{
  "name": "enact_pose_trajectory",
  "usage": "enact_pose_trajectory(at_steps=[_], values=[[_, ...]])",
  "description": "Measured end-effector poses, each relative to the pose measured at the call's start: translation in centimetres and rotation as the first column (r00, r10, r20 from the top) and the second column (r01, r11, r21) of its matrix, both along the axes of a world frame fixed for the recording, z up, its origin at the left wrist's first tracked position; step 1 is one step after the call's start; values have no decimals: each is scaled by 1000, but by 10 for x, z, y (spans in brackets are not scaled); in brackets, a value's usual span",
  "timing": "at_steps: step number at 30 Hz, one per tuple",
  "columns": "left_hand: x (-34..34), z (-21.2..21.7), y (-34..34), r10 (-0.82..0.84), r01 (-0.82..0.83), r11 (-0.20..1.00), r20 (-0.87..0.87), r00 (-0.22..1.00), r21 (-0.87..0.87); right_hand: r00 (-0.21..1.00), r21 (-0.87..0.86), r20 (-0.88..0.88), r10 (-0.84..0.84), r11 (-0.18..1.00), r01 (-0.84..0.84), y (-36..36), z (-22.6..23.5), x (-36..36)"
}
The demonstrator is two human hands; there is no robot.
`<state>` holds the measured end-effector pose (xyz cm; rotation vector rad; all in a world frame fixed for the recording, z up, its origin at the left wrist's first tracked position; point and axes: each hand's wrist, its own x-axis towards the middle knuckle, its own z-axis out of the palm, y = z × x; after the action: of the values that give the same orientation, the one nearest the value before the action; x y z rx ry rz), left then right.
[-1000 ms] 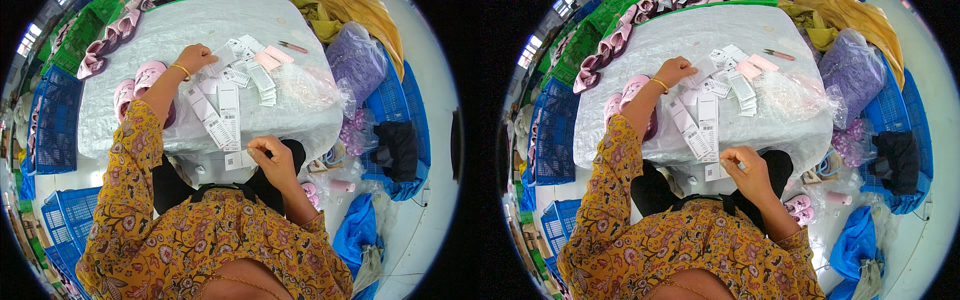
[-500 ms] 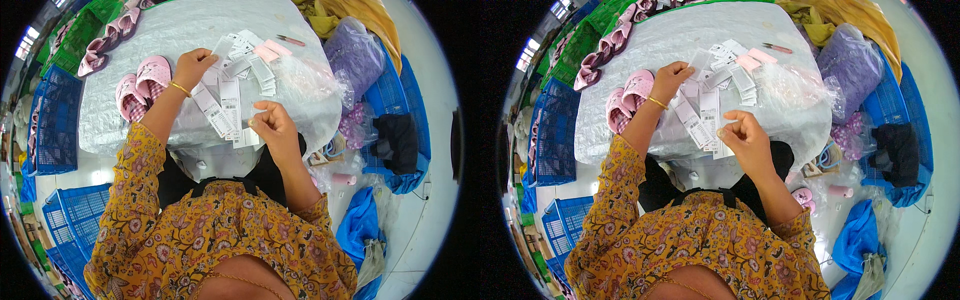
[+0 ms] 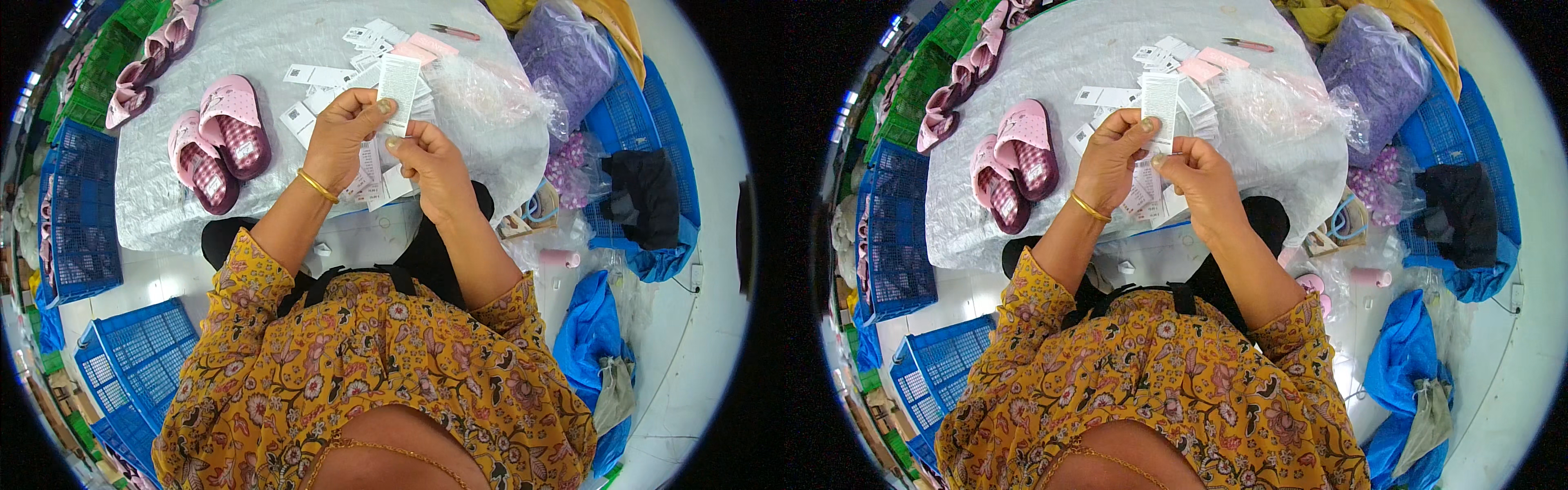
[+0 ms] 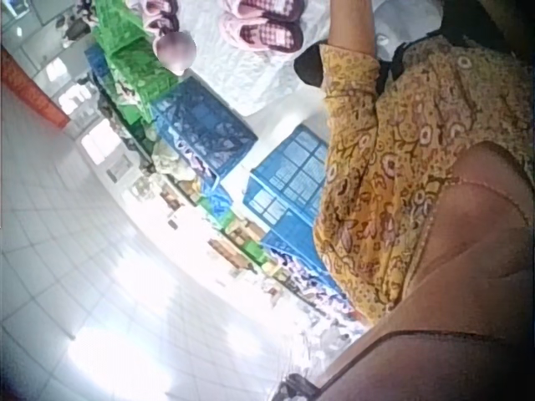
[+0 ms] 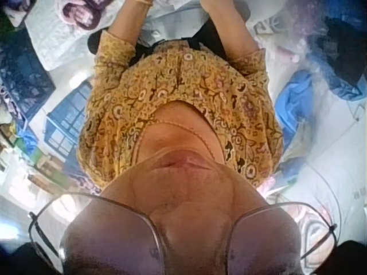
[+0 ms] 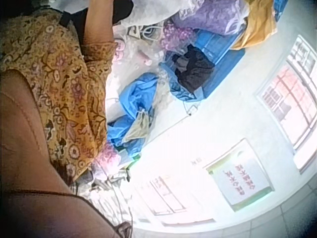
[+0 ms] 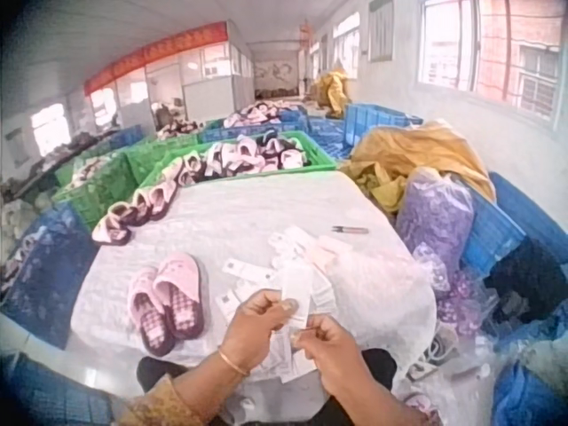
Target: The person sits at a table and attaches price tags to pink slippers by hand. They pick up tags, peel them, and affix them to the slippers, then place the finished pairs into a green crate. The person later walks through the warehouse and hands the slippers to another worker.
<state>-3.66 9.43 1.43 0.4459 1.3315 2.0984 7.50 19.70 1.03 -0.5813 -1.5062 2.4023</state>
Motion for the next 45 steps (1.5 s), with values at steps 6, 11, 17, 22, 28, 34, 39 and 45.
enact_pose_trajectory(at_steps=[6, 11, 17, 22, 28, 34, 39, 45], values=[[8, -3, 4, 21, -21, 1000, 17, 1000, 4, 1000, -13, -7, -31, 999, 31, -1, -1, 2], [12, -5, 8, 49, -50, 999, 58, 997, 13, 996, -5, 2, -89, 996, 89, -2, -2, 3], [16, -8, 6, 50, -52, 999, 102, 994, 8, 985, 43, 10, -170, 985, 169, -6, -2, 7], [19, -8, 6, 73, -79, 996, 126, 989, 43, 983, 51, -1, -184, 982, 184, -6, -2, 7], [23, -11, 5, 72, -79, 996, 125, 990, 52, 977, 43, -34, -212, 976, 214, -6, -6, 10], [26, -18, 0, 69, -83, 993, 152, 986, 86, 967, 74, -63, -245, 966, 250, -7, -9, 11], [30, -24, -5, 48, -60, 994, 130, 990, 86, 965, 95, -62, -254, 961, 259, -7, -10, 14], [39, -28, -10, 72, -78, 996, 117, 991, 44, 963, 116, -78, -259, 957, 267, -8, -11, 17]])
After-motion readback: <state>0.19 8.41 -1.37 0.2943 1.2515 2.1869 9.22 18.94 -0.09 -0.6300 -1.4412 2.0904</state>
